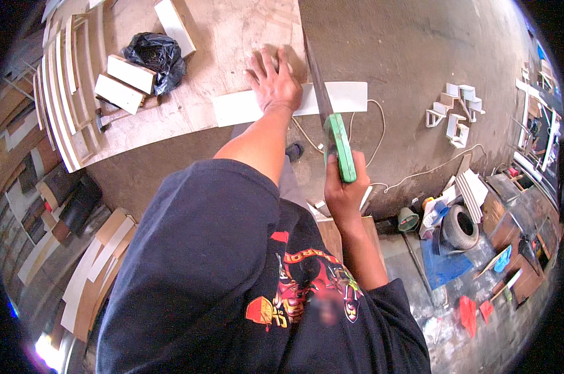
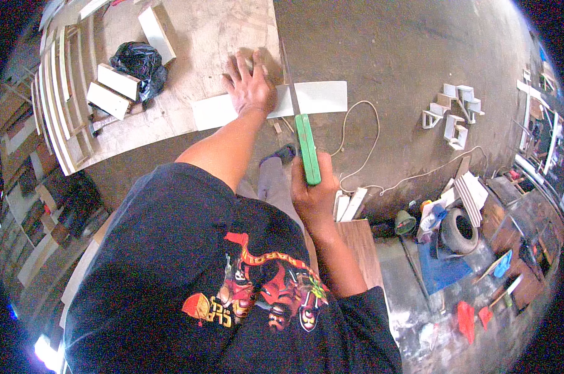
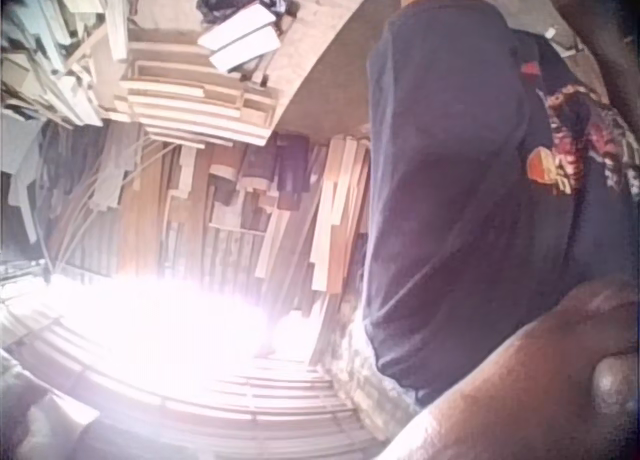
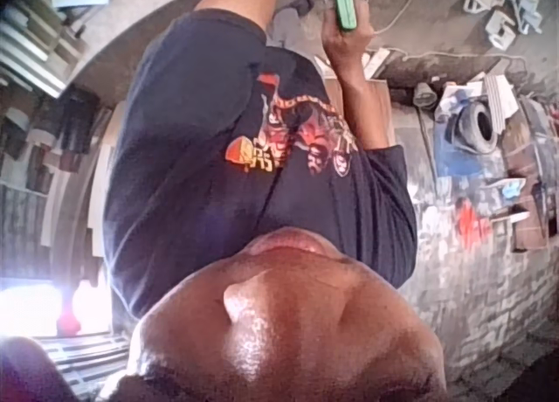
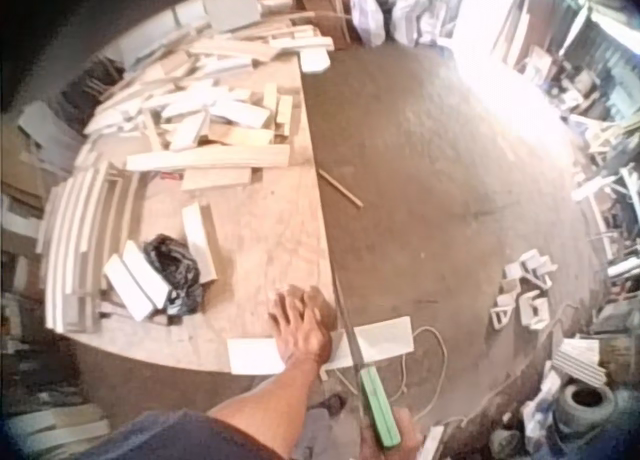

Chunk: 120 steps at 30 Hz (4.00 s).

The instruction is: The person marks a piece of wood with a pencil and a square, cuts the wood with a hand saw, and then sands the cut edges with a sanding block.

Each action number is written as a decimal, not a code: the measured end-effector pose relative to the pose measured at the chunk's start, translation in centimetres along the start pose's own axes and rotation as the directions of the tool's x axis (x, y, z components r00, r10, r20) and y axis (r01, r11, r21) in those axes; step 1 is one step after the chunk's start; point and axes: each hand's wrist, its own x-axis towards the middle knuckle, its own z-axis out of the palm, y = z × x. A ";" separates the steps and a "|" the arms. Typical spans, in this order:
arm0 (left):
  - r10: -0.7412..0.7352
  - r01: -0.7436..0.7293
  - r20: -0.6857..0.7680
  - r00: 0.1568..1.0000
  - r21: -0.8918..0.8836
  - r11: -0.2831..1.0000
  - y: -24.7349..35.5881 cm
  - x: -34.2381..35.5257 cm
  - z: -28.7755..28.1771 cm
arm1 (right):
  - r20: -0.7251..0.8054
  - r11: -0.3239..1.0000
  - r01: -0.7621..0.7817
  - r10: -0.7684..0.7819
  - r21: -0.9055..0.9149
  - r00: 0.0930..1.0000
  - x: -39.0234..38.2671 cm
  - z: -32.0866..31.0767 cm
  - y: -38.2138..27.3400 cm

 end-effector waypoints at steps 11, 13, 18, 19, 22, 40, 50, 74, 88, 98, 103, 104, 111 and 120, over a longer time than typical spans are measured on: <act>0.011 -0.012 -0.057 0.998 -0.017 1.000 0.2 0.0 0.6 | -0.010 1.000 -0.023 0.024 0.020 1.000 0.6 0.0 -0.4; -0.022 0.021 -0.064 0.998 -0.017 1.000 -0.5 0.0 0.1 | 0.017 1.000 0.017 -0.017 0.020 1.000 0.5 -0.2 -0.7; -0.004 0.004 -0.029 1.000 -0.004 1.000 0.0 -0.1 0.4 | 0.013 1.000 -0.024 0.024 0.003 1.000 1.0 0.1 -0.1; -0.007 0.008 -0.034 0.999 0.011 1.000 0.0 0.0 0.1 | 0.016 1.000 -0.028 0.028 0.005 0.999 1.1 0.2 0.0; -0.011 0.012 -0.027 1.000 0.024 1.000 -0.1 0.0 0.2 | 0.034 0.998 -0.059 0.058 0.024 0.998 1.1 0.0 -0.4; -0.020 0.020 -0.010 1.000 0.034 0.999 0.5 0.9 -0.6 | -0.004 0.999 0.024 -0.024 0.024 1.000 2.6 1.3 1.6; -0.024 0.024 0.000 1.000 0.017 1.000 0.5 0.1 -0.7 | 0.007 0.997 -0.052 0.051 0.053 0.999 2.3 1.2 1.6; -0.029 0.029 0.009 1.000 0.060 0.998 0.9 0.5 -0.9 | 0.027 0.993 -0.094 0.092 0.070 0.995 1.9 1.3 0.3; -0.045 0.045 0.010 0.999 0.032 0.998 0.9 0.7 -0.6 | -0.010 0.992 -0.093 0.094 0.089 0.996 0.2 -0.6 -1.2; -0.033 0.034 -0.042 0.999 0.009 0.999 0.8 0.8 -0.3 | 0.015 0.993 -0.094 0.093 0.066 0.996 0.8 -0.2 -1.2; -0.033 0.033 -0.006 0.999 0.021 0.999 0.5 0.3 -0.4 | 0.028 0.992 -0.122 0.121 0.043 0.992 2.5 0.1 -1.3; -0.037 0.037 -0.007 0.999 0.013 0.999 0.8 0.8 -0.5 | 0.015 0.994 -0.103 0.102 0.049 0.995 1.5 -0.7 -2.1; -0.044 0.042 0.029 0.999 0.049 0.998 1.1 0.6 -1.2 | 0.076 0.997 -0.075 0.072 0.032 0.995 2.1 0.5 -0.8; -0.028 0.029 -0.030 0.999 0.042 0.999 1.2 0.9 -1.1 | 0.028 0.995 -0.100 0.100 -0.006 0.995 2.5 0.0 -1.2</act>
